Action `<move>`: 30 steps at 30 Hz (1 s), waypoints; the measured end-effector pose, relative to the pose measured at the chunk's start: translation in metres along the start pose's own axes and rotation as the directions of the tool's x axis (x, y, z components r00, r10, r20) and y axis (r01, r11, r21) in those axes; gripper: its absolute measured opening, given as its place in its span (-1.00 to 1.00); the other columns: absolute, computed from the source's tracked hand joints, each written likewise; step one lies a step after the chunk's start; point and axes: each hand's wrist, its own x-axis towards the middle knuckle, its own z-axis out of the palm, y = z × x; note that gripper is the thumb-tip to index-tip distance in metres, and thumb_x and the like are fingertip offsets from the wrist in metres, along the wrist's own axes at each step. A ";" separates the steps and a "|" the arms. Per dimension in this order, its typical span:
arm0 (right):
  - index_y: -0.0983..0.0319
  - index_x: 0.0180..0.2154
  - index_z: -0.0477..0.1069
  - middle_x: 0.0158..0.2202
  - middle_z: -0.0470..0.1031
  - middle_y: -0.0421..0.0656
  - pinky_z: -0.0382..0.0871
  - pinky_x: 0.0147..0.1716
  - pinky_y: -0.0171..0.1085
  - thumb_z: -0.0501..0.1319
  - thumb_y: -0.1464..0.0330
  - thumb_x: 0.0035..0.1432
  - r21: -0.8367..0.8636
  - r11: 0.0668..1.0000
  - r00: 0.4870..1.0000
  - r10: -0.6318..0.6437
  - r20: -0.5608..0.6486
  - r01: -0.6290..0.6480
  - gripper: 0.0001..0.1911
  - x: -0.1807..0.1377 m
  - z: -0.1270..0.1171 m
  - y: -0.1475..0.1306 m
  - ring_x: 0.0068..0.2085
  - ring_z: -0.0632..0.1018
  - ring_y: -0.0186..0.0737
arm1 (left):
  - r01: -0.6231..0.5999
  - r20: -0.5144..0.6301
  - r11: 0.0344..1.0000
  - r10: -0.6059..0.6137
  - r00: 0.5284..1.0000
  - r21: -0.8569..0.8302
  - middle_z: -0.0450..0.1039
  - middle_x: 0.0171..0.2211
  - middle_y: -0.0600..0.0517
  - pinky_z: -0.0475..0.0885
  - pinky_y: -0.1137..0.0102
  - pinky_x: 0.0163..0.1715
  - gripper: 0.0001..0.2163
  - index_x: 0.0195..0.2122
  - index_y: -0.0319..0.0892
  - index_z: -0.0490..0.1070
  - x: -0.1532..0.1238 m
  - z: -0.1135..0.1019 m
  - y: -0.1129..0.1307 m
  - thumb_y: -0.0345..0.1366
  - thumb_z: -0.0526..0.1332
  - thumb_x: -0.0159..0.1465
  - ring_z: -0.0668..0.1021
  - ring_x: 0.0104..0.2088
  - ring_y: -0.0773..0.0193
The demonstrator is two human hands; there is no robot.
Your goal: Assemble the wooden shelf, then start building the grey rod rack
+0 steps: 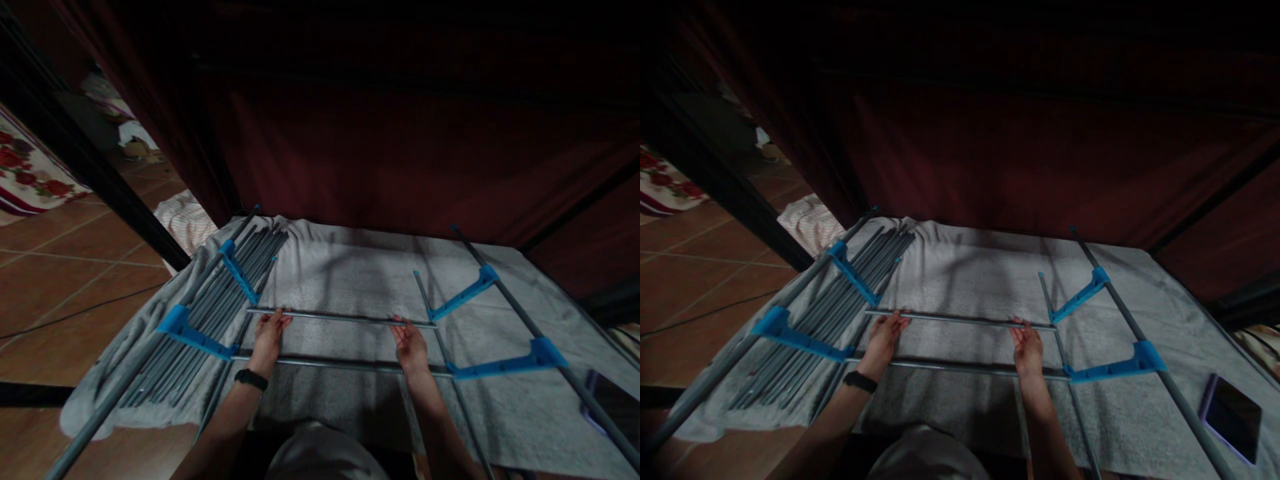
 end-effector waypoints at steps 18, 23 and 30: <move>0.16 -0.41 0.32 -0.59 0.45 -0.39 0.58 -0.29 -0.30 0.38 0.26 0.00 -0.053 0.998 0.999 -0.024 -0.049 0.021 -0.75 -0.005 0.005 -0.001 -0.50 0.55 -0.37 | 0.033 -0.021 0.999 -0.033 0.999 -0.018 0.56 -0.44 -0.01 0.58 0.43 -0.33 -0.91 -0.35 -0.21 0.37 -0.006 0.005 0.008 -0.42 0.22 0.32 0.62 -0.46 0.31; 0.17 -0.37 0.36 -0.54 0.49 -0.37 0.57 -0.24 -0.29 0.34 0.26 0.03 -0.047 0.999 0.999 -0.013 -0.034 0.012 -0.80 -0.004 0.004 -0.002 -0.46 0.57 -0.36 | 0.013 0.002 1.000 -0.013 1.000 -0.011 0.59 -0.39 -0.07 0.57 0.44 -0.36 -0.90 -0.31 -0.23 0.37 -0.008 0.006 0.008 -0.42 0.13 0.38 0.63 -0.43 0.30; 0.18 -0.33 0.41 -0.39 0.60 -0.23 0.57 -0.22 -0.31 0.32 0.33 0.06 -0.041 0.999 0.998 0.009 -0.060 -0.011 -0.87 0.000 0.003 -0.002 -0.29 0.65 -0.28 | 0.004 -0.019 1.000 -0.004 1.000 -0.020 0.59 -0.42 -0.04 0.56 0.46 -0.40 -0.89 -0.33 -0.21 0.35 -0.006 0.005 0.006 -0.39 0.18 0.37 0.61 -0.47 0.32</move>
